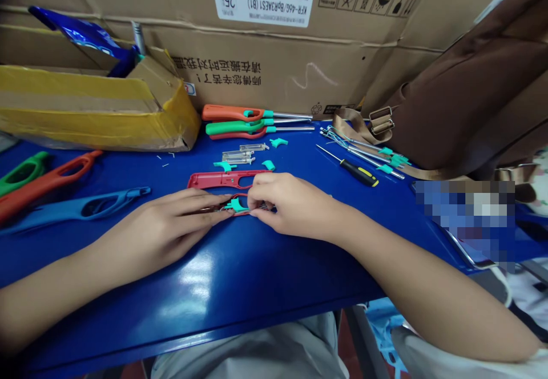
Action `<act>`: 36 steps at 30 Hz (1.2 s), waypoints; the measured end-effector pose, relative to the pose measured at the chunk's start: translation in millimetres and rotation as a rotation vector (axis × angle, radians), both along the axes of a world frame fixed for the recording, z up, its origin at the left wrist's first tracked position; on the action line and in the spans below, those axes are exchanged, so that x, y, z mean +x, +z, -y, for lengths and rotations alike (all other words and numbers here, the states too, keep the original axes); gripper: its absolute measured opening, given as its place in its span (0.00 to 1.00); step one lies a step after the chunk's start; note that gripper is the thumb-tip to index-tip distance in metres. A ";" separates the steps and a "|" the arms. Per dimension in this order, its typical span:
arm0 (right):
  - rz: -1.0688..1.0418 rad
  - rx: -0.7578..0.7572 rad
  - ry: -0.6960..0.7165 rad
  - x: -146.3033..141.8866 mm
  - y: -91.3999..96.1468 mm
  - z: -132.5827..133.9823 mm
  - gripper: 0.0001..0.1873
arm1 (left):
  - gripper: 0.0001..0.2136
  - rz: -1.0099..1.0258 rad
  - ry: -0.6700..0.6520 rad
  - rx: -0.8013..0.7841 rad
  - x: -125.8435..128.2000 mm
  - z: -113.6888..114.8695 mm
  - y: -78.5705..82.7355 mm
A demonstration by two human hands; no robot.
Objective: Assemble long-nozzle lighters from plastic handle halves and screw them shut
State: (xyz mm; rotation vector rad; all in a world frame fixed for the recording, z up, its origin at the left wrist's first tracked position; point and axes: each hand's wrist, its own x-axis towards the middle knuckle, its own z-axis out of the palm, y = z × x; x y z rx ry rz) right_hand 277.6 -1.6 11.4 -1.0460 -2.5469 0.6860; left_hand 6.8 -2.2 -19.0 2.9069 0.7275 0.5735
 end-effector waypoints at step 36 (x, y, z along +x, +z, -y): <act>0.062 0.095 0.020 3.7 10.9 6.0 0.10 | 0.17 0.025 0.000 0.025 0.5 -0.2 -1.2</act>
